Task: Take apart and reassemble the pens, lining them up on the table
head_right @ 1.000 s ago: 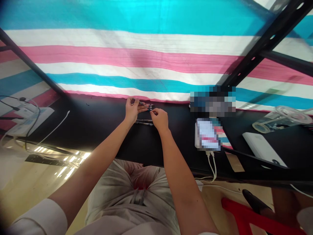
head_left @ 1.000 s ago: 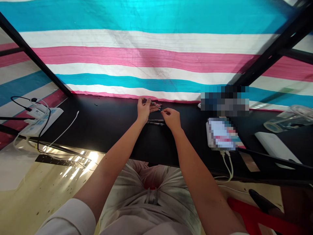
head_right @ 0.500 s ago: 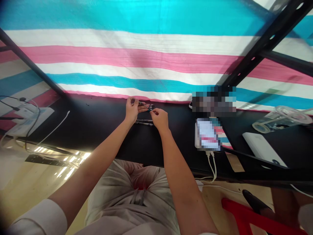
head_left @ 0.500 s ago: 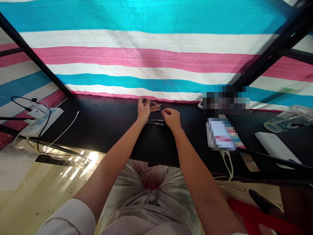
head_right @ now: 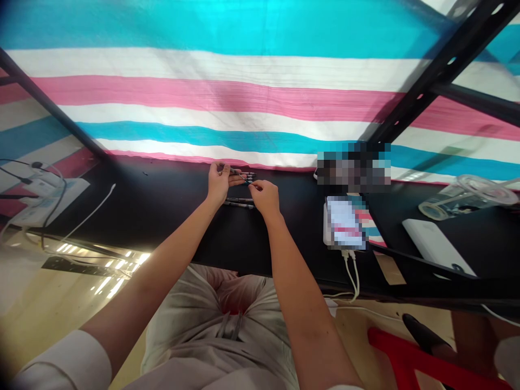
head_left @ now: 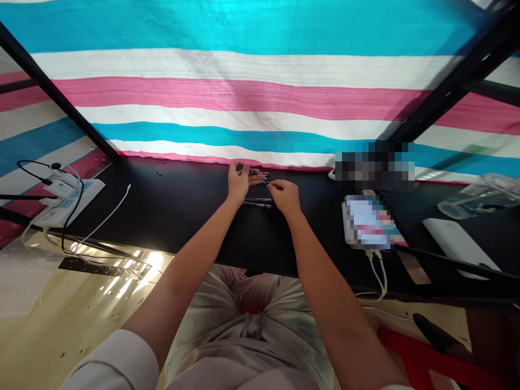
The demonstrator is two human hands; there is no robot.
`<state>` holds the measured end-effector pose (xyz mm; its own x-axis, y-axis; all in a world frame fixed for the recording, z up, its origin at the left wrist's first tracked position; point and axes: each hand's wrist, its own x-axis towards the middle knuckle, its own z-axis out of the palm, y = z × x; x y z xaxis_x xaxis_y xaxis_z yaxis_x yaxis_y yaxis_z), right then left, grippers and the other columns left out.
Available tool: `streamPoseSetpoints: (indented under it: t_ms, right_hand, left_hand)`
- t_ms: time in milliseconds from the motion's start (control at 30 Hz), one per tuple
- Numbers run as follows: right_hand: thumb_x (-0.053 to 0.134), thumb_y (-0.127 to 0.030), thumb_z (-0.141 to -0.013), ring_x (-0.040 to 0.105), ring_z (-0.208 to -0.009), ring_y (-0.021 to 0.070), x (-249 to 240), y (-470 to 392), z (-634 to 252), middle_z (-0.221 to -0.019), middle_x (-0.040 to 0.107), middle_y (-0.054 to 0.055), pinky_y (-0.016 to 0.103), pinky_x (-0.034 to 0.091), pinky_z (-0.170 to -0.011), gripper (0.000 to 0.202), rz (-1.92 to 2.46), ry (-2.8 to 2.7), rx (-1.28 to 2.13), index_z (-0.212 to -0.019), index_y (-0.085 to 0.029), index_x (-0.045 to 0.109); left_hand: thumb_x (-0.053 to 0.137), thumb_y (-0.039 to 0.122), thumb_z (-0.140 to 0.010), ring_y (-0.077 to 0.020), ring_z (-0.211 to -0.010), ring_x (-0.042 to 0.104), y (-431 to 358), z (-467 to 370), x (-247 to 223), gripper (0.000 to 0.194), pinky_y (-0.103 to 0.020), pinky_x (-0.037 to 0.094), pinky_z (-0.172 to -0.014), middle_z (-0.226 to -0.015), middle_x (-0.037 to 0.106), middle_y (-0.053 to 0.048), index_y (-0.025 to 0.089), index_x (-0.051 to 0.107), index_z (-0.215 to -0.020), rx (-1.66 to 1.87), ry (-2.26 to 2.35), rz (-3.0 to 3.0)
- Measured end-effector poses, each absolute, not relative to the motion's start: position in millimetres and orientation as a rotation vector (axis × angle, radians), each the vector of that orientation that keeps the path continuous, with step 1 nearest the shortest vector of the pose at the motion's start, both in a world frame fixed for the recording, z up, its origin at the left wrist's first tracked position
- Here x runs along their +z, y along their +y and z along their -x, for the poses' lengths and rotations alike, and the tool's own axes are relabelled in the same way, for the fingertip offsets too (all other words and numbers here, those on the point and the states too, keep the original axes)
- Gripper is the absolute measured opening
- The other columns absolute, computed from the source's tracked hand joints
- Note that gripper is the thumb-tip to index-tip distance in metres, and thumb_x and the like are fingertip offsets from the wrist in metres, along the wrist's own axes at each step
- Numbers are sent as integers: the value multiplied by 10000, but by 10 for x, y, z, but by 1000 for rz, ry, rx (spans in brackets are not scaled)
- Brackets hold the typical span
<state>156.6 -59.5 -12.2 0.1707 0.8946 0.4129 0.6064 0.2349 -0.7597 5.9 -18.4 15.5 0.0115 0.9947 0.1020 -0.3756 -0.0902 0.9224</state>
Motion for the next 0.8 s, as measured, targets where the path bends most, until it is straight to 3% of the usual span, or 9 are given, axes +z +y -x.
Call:
streamPoseSetpoints:
  t_ms: [233,500,800]
  right_hand:
    - [607,-323,-809,619,-745,207,-103,-608,-1552,-803,713,60,337,474,-745,203,1460,-1543,357,-833,-187,755]
    - [603,-214,-742,575,-727,178,-103,-588,-1539,-919,653,78,344,512,-761,275,1372,-1549,362,-997,-162,694]
    - [565,-257,-757,626,-674,177,-109,-589,-1514,-843,658,43,324,528,-658,250,1345,-1466,611,-980,-183,652]
  left_hand:
    - [671,463,-897,-188,-773,744,-149,-69,82,359,-344,605,-751,-789,700,-19,222,426,-1003,1397,825,-1089]
    - [733,274,-837,-81,-562,568,-130,-83,27,171,-189,460,-542,-656,592,27,163,603,-847,1335,940,-1425]
    - [674,125,-828,-103,-613,598,-127,-32,61,74,-245,500,-654,-681,613,13,143,627,-882,1199,861,-1407]
